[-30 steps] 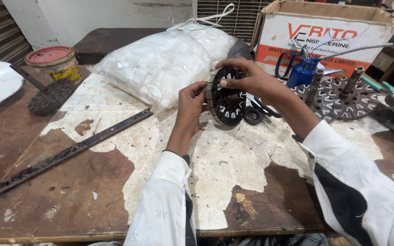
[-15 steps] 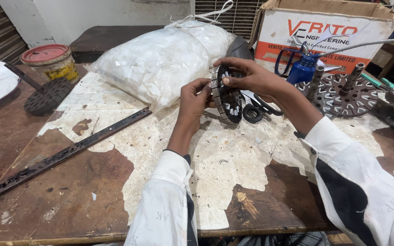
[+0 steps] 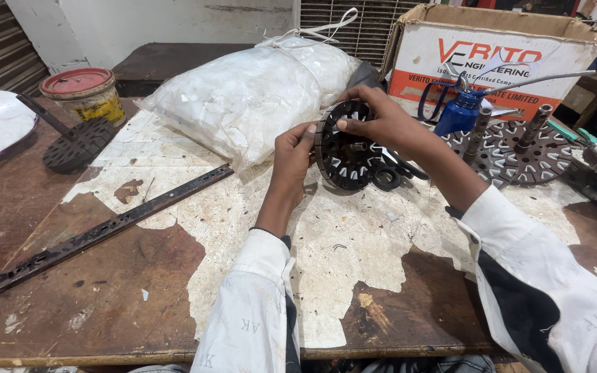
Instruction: The person sits at a workbench fitting small white pieces into the slots of a black circular clutch plate. They press each piece into place by hand, use scissors to trim pieces to size, and continue fitting pieces around the disc.
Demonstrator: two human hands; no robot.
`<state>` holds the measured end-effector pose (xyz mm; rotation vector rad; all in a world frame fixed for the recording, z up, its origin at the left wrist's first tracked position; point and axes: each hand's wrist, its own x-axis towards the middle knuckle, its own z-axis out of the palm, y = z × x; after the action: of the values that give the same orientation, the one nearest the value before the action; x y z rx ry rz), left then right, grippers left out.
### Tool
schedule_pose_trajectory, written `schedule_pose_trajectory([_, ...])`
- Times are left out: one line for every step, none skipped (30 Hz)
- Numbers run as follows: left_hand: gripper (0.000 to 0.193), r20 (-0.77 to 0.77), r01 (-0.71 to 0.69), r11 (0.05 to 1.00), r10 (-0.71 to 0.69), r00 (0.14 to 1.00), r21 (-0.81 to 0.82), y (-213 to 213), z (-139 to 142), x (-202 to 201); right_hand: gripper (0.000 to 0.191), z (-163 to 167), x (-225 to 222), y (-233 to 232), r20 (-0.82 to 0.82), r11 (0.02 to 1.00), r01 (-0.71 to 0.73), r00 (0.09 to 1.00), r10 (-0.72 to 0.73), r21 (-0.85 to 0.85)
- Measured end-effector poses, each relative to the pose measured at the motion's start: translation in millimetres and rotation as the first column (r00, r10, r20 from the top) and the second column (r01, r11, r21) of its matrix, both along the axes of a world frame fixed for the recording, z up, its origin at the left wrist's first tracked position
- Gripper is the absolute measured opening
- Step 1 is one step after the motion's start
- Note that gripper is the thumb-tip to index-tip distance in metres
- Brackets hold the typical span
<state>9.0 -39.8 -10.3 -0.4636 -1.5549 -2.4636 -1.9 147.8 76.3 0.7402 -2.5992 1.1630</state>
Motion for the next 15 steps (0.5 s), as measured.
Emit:
schedule_pose_trajectory([0.043, 0.026, 0.004, 1.000, -0.003, 1.000, -0.012, -0.6, 0.0, 0.6, 0.047, 0.1, -0.1, 0.4, -0.010, 0.999, 0.014, 1.000, -0.014, 0.030])
schedule_pose_trajectory([0.050, 0.051, 0.006, 1.000, -0.005, 0.999, -0.025, -1.2, -0.1, 0.7, 0.048, 0.5, -0.5, 0.5, -0.020, 0.998, 0.028, 0.999, -0.027, 0.060])
schedule_pose_trajectory([0.047, -0.011, -0.005, 0.998, 0.005, 1.000, -0.060, -0.5, -0.3, 0.5, 0.048, 0.8, -0.8, 0.6, -0.031, 0.995, 0.042, 0.999, -0.040, 0.088])
schedule_pose_trajectory([0.044, -0.073, -0.019, 0.995, 0.012, 0.997, -0.094, 1.7, -0.8, -0.1, 0.050, 1.0, -0.7, 0.9, -0.057, 0.996, 0.013, 0.998, -0.008, 0.083])
schedule_pose_trajectory([0.042, -0.135, -0.034, 0.991, 0.016, 0.991, -0.126, 3.3, -1.3, -0.9, 0.052, 1.2, -0.4, 1.2, -0.084, 0.997, -0.016, 0.996, 0.023, 0.080])
schedule_pose_trajectory([0.042, -0.158, -0.043, 0.991, 0.024, 0.987, -0.123, 4.5, -2.2, -1.4, 0.054, 1.8, 0.2, 1.8, -0.112, 0.996, -0.044, 0.992, 0.052, 0.079])
schedule_pose_trajectory([0.042, -0.181, -0.053, 0.991, 0.031, 0.983, -0.120, 5.6, -3.1, -1.9, 0.055, 2.6, 0.7, 2.4, -0.096, 0.997, -0.034, 0.995, 0.041, 0.071])
schedule_pose_trajectory([0.043, -0.203, -0.064, 0.991, 0.039, 0.978, -0.119, 5.7, -3.8, -2.4, 0.055, 2.9, 1.7, 2.2, -0.079, 0.998, -0.025, 0.996, 0.030, 0.063])
schedule_pose_trajectory([0.044, -0.195, -0.074, 0.987, 0.045, 0.980, -0.144, 6.0, -4.5, -2.7, 0.056, 3.2, 2.7, 2.3, -0.061, 0.998, -0.017, 0.998, 0.020, 0.055])
schedule_pose_trajectory([0.046, -0.186, -0.082, 0.982, 0.050, 0.981, -0.170, 5.7, -5.4, -2.4, 0.054, 4.2, 3.6, 2.4, -0.019, 0.999, -0.008, 1.000, 0.009, 0.043])
schedule_pose_trajectory([0.049, -0.178, -0.091, 0.976, 0.056, 0.983, -0.196, 5.6, -6.1, -2.1, 0.053, 5.5, 4.3, 2.5, 0.022, 0.999, 0.000, 1.000, -0.001, 0.032])
schedule_pose_trajectory([0.048, -0.174, -0.108, 0.974, 0.073, 0.982, -0.200, 7.1, -5.8, -2.2, 0.052, 6.7, 4.8, 2.7, 0.063, 1.000, 0.009, 0.998, -0.010, 0.021])
schedule_pose_trajectory([0.047, -0.170, -0.125, 0.971, 0.091, 0.981, -0.202, 8.8, -5.6, -2.2, 0.052, 7.3, 5.1, 2.2, 0.090, 0.999, 0.034, 0.995, -0.036, 0.019])
schedule_pose_trajectory([0.046, -0.166, -0.142, 0.968, 0.109, 0.980, -0.205, 10.2, -5.3, -2.2, 0.051, 7.6, 5.0, 1.6, 0.117, 0.998, 0.060, 0.991, -0.062, 0.018])
schedule_pose_trajectory([0.042, -0.193, -0.154, 0.971, 0.118, 0.974, -0.184, 11.2, -5.0, -2.1, 0.051, 7.7, 4.9, 1.3, 0.144, 0.996, 0.086, 0.986, -0.088, 0.016])
